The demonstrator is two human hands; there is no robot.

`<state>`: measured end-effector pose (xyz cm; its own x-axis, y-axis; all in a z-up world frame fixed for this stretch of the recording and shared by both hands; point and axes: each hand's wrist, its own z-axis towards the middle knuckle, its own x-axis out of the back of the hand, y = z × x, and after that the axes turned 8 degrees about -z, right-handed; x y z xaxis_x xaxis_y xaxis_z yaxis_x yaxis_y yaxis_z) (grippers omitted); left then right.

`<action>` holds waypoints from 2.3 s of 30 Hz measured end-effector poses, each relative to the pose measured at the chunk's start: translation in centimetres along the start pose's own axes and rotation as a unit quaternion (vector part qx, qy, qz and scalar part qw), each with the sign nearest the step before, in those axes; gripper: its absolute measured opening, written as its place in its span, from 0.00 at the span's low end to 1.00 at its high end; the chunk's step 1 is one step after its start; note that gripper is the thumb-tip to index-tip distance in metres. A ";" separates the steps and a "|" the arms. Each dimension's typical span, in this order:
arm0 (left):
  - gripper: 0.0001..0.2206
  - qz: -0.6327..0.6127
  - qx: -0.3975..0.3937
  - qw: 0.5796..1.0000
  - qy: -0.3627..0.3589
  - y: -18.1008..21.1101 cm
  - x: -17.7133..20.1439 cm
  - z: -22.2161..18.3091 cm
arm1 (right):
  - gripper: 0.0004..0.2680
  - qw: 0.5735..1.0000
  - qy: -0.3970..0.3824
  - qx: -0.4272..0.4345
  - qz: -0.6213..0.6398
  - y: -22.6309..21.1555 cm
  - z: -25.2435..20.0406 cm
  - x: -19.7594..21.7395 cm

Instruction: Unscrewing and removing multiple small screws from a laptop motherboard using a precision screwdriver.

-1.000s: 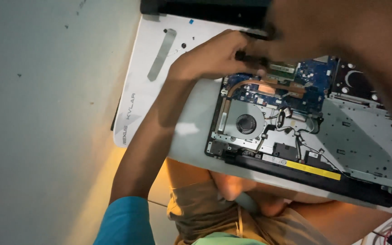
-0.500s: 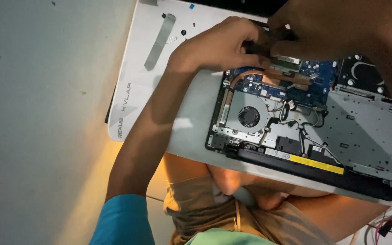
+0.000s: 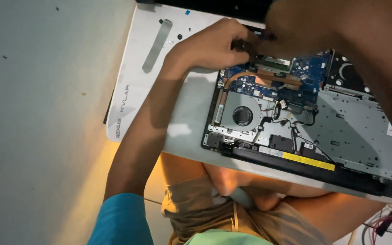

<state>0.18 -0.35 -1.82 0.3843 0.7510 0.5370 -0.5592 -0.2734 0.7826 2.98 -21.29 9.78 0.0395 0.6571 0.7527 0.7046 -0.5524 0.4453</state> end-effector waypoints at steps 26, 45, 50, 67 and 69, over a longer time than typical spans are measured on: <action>0.07 -0.021 0.039 0.999 -0.030 1.1 0.7 -0.2 | 0.14 0.993 -0.067 -0.008 0.102 -1.1 0.7 2.0; 0.10 0.081 -0.040 0.996 0.006 -1.7 -0.3 -0.1 | 0.21 0.975 -0.136 -0.042 0.171 -0.6 0.8 0.9; 0.09 0.058 -0.014 0.998 0.011 -2.1 -0.7 0.1 | 0.12 0.998 -0.066 0.000 0.014 -0.2 0.9 -0.4; 0.18 0.068 0.098 0.993 0.008 -1.4 -0.9 0.6 | 0.19 0.999 -0.029 0.021 -0.032 -1.9 1.4 0.5; 0.25 0.033 0.088 0.995 0.020 -1.7 -0.9 0.5 | 0.10 0.989 0.030 0.025 -0.140 -3.2 -1.2 2.7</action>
<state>1.12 -0.85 -3.45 0.3190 0.7501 0.5792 -0.4444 -0.4214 0.7905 -0.02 -18.34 10.97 -0.2039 0.7479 0.6317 0.7158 -0.3263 0.6174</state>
